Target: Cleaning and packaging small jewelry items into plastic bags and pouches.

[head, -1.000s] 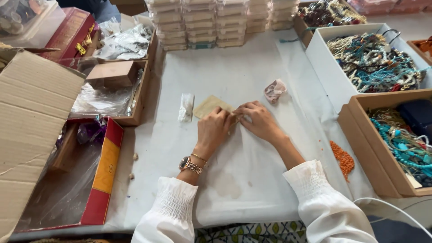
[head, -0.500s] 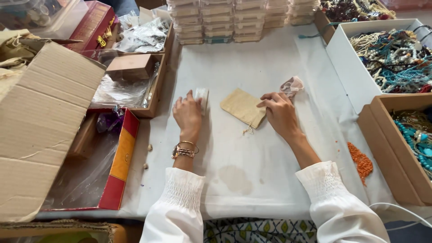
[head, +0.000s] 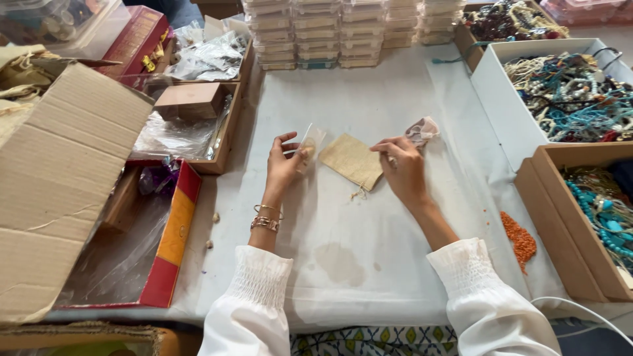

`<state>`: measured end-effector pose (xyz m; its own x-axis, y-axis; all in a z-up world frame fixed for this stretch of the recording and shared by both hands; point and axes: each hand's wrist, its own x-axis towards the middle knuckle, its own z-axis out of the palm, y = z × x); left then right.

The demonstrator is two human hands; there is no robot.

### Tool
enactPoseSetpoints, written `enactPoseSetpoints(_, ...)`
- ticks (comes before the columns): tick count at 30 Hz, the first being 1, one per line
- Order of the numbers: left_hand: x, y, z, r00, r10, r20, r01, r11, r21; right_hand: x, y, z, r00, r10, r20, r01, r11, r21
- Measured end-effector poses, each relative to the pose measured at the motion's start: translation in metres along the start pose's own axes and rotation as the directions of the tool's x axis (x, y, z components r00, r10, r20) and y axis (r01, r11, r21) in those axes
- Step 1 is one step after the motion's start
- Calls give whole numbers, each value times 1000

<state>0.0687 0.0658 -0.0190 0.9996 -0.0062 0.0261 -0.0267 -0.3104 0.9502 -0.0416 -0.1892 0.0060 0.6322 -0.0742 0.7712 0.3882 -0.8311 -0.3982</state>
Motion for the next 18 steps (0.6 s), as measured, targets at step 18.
enactPoseSetpoints(18, -47, 38, 52, 822, 144, 550, 212, 820, -532, -3, 8, 14, 615, 387, 687, -755, 36, 655)
